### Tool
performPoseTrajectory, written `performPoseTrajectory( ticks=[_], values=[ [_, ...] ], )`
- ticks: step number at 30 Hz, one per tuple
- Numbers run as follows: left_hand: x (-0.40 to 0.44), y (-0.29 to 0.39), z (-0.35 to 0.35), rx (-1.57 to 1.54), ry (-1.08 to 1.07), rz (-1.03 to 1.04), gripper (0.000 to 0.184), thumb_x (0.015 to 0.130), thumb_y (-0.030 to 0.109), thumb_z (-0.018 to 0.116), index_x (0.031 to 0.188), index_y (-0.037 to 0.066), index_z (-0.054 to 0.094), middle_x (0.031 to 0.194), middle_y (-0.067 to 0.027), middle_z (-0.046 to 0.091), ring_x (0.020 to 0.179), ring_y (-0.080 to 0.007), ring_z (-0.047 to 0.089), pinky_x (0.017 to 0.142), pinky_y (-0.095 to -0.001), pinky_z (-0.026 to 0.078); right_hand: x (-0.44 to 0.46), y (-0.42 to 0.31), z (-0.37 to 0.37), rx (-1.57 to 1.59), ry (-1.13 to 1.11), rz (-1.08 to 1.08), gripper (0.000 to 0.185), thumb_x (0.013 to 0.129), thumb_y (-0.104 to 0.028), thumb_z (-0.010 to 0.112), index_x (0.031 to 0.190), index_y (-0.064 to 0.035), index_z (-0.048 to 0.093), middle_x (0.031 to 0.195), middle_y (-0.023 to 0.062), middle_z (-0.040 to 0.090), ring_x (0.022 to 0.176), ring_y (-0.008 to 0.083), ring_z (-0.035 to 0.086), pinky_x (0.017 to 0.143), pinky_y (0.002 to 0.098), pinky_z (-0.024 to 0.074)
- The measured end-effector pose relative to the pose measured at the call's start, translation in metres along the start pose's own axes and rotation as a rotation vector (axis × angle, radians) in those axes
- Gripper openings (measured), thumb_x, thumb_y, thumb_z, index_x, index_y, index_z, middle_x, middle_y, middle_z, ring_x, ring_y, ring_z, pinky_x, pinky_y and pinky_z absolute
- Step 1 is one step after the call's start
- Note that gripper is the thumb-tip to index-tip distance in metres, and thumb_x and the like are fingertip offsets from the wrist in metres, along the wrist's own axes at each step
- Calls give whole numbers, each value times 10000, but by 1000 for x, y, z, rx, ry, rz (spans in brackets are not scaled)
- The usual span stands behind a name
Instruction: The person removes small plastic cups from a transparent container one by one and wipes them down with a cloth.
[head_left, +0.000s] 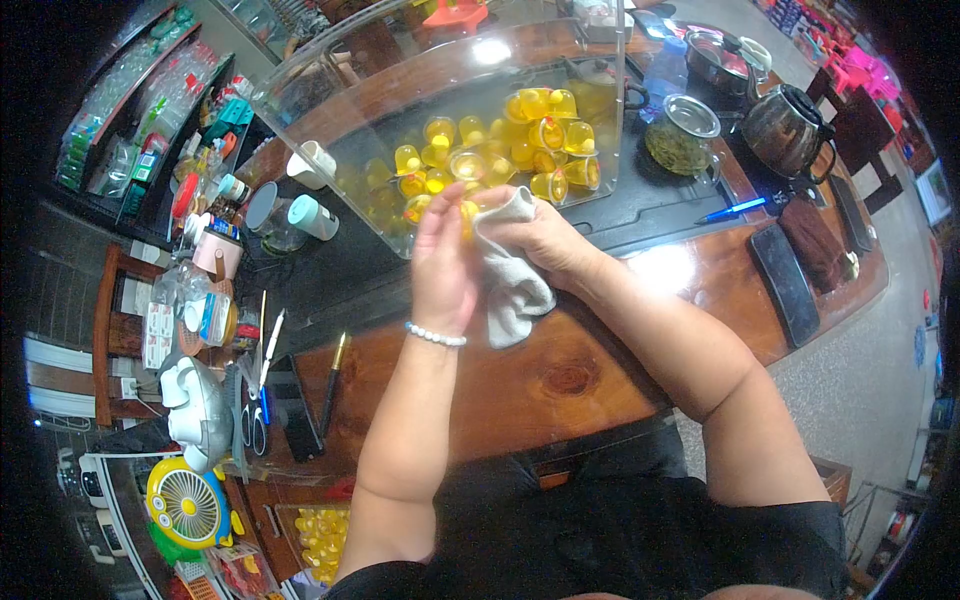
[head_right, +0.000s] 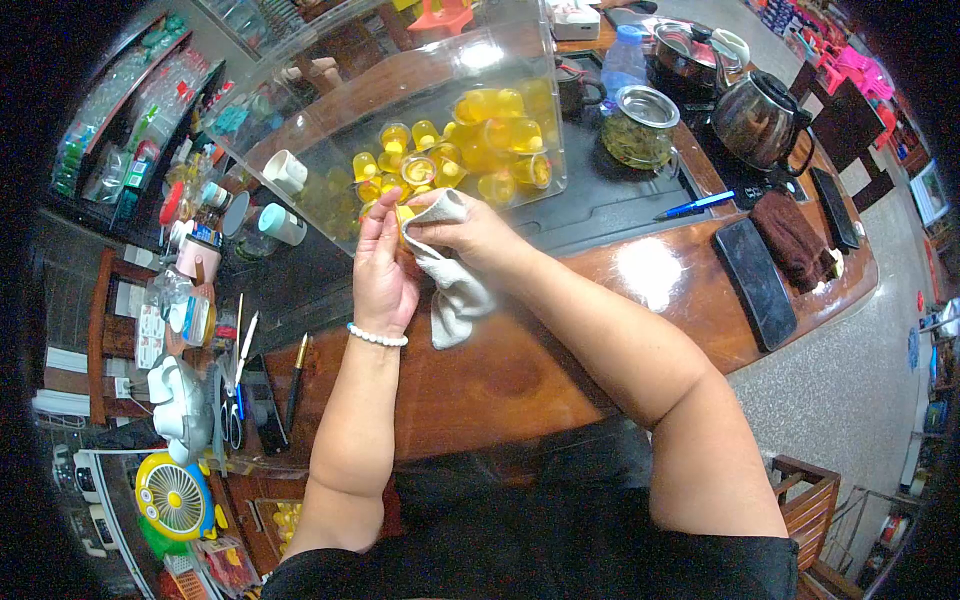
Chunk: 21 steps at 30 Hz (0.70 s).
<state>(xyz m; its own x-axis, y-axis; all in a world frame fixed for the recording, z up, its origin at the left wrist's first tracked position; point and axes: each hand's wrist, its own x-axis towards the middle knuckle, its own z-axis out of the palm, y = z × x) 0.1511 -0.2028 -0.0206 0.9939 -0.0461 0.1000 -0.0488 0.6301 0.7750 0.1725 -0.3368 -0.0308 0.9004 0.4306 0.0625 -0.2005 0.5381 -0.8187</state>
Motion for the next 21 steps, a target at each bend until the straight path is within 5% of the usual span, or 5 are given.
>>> performPoseTrajectory(
  ticks=[8, 12, 21],
  values=[
    [0, -4, -3, 286, -21, 30, 302, 923, 142, 564, 1208, 49, 525, 1019, -22, 608, 824, -72, 597, 675, -212, 520, -3, -3, 7, -30, 180, -2, 265, 896, -227, 601, 1088, -44, 598, 919, 41, 630, 791, 116, 580, 688, 258, 474],
    [-3, 2, -1, 470, -50, 56, 406, 897, 92, 584, 1285, 47, 473, 1032, -34, 593, 832, -87, 601, 663, -208, 504, 2, -4, 2, 21, 210, 16, 275, 911, -249, 578, 1090, -41, 597, 904, 42, 632, 775, 121, 588, 668, 264, 478],
    [-2, 6, -4, 306, 29, 32, 378, 942, 134, 516, 1295, 15, 454, 1211, -83, 552, 993, -165, 593, 752, -289, 530, 5, -6, -4, 212, 170, 72, 236, 871, -186, 625, 1077, -72, 608, 884, 25, 632, 733, 119, 591, 618, 257, 469]
  ],
)
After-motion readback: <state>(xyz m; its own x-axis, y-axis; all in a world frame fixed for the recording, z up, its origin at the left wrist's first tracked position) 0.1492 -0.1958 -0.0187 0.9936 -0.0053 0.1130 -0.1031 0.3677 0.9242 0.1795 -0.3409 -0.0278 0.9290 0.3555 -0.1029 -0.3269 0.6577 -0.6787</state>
